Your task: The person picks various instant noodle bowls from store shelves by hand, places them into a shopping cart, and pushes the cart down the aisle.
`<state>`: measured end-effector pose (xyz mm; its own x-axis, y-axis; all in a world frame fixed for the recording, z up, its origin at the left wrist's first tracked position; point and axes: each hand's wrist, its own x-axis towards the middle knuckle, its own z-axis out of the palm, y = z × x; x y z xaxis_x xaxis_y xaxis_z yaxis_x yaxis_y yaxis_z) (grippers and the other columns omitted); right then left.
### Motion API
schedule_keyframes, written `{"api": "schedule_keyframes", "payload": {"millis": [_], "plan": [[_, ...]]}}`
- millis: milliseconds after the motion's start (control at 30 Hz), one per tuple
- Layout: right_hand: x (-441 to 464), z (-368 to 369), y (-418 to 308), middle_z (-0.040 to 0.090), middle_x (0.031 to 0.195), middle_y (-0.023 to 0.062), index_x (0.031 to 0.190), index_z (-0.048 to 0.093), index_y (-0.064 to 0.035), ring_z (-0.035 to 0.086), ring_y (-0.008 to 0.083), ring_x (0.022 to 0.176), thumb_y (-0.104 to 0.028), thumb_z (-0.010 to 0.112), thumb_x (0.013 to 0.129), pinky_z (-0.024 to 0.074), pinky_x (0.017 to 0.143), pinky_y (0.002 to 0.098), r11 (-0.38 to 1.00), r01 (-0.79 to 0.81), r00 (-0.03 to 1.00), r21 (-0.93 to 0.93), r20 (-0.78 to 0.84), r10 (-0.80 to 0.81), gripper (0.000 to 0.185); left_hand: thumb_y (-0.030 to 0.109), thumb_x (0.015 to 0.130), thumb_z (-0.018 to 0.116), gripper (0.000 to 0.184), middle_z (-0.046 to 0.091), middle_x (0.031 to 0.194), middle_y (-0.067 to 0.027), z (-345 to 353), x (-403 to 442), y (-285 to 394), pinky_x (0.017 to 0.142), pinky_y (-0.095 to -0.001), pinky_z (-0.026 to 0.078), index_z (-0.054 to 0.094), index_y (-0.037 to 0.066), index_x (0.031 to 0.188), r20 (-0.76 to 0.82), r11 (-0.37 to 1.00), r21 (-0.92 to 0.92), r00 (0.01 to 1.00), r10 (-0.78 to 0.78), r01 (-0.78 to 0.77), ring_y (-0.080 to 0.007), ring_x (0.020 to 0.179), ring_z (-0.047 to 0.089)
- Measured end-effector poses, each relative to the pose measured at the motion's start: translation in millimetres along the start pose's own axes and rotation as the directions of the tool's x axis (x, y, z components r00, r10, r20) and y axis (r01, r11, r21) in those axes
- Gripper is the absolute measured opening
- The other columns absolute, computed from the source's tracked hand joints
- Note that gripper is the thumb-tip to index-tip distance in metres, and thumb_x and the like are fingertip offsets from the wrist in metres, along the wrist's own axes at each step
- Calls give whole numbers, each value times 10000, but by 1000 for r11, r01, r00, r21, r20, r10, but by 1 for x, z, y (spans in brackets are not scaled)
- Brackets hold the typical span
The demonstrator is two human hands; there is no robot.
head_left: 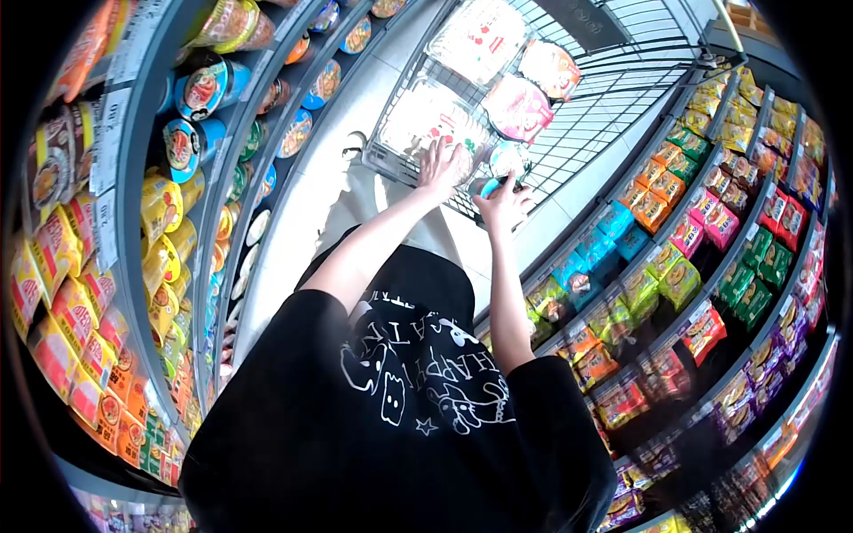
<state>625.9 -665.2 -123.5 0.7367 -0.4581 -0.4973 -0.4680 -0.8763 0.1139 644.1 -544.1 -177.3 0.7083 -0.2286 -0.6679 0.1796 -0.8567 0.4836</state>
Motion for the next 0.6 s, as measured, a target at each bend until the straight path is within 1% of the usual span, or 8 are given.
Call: {"api": "schedule_keyframes", "payload": {"millis": [100, 167, 267, 300, 433, 500, 533, 600], "plan": [[2, 18, -5, 283, 1196, 219, 1279, 260, -158, 280, 404, 1103, -323, 744, 469, 361, 789, 538, 1000, 3, 1000, 3, -13, -3, 958, 110, 569, 727, 903, 141, 1353, -172, 14, 5, 5, 984, -509, 198, 209, 163, 1307, -13, 998, -60, 1000, -23, 23, -346, 1249, 169], [3, 19, -7, 290, 1186, 241, 1200, 342, -134, 298, 395, 1092, -328, 777, 444, 370, 772, 527, 997, 21, 1000, -70, -15, -22, 893, 129, 629, 690, 795, 162, 1347, -164, 24, 10, 5, 971, -507, 219, 245, 152, 1288, -63, 999, 18, 997, -39, 40, -344, 1239, 195], [5, 14, -7, 309, 1173, 233, 1198, 341, -137, 320, 402, 1081, -335, 783, 453, 371, 767, 533, 998, 44, 999, -53, 30, -42, 889, 174, 795, 511, 536, 211, 1327, -172, 36, 15, 1, 949, -478, 269, 274, 142, 1276, -221, 994, -14, 970, -106, 106, -346, 1193, 284], [4, 13, -12, 313, 1168, 233, 1199, 340, -138, 320, 406, 1083, -330, 787, 454, 366, 771, 541, 998, 47, 999, -52, 26, -46, 890, 174, 795, 511, 536, 211, 1327, -172, 38, 18, -1, 949, -478, 269, 274, 142, 1276, -226, 994, -9, 968, -105, 105, -346, 1193, 284], [5, 34, -15, 318, 1159, 231, 1194, 346, -127, 322, 397, 1074, -320, 792, 449, 359, 768, 548, 993, 78, 994, -94, -74, -85, 890, 172, 817, 472, 512, 283, 1281, -175, 31, 13, -3, 906, -469, 325, 262, 155, 1283, -207, 986, 15, 965, -158, 165, -342, 1133, 361], [6, 34, -12, 322, 1155, 229, 1184, 348, -115, 324, 386, 1061, -332, 789, 457, 352, 767, 545, 994, 110, 990, -9, -92, -110, 878, 146, 812, 472, 519, 339, 1228, -173, 26, 10, -3, 864, -452, 371, 257, 159, 1284, -193, 981, -31, 962, -194, 191, -333, 1083, 421], [6, 32, -12, 327, 1147, 223, 1155, 362, -105, 329, 374, 1048, -337, 790, 443, 344, 767, 540, 995, 100, 991, 1, -86, -99, 862, 128, 806, 474, 530, 382, 1188, -167, 27, 13, -9, 818, -438, 408, 252, 147, 1286, -94, 972, -51, 967, -235, 231, -319, 1032, 476], [6, 34, -8, 336, 1129, 209, 1115, 383, -106, 334, 361, 1038, -332, 790, 423, 331, 767, 536, 997, 72, 993, 10, -92, -71, 834, 158, 763, 536, 521, 466, 1105, -161, 27, 17, -18, 797, -407, 431, 306, 114, 1229, -47, 934, -169, 944, -327, 315, -303, 965, 528]]}}
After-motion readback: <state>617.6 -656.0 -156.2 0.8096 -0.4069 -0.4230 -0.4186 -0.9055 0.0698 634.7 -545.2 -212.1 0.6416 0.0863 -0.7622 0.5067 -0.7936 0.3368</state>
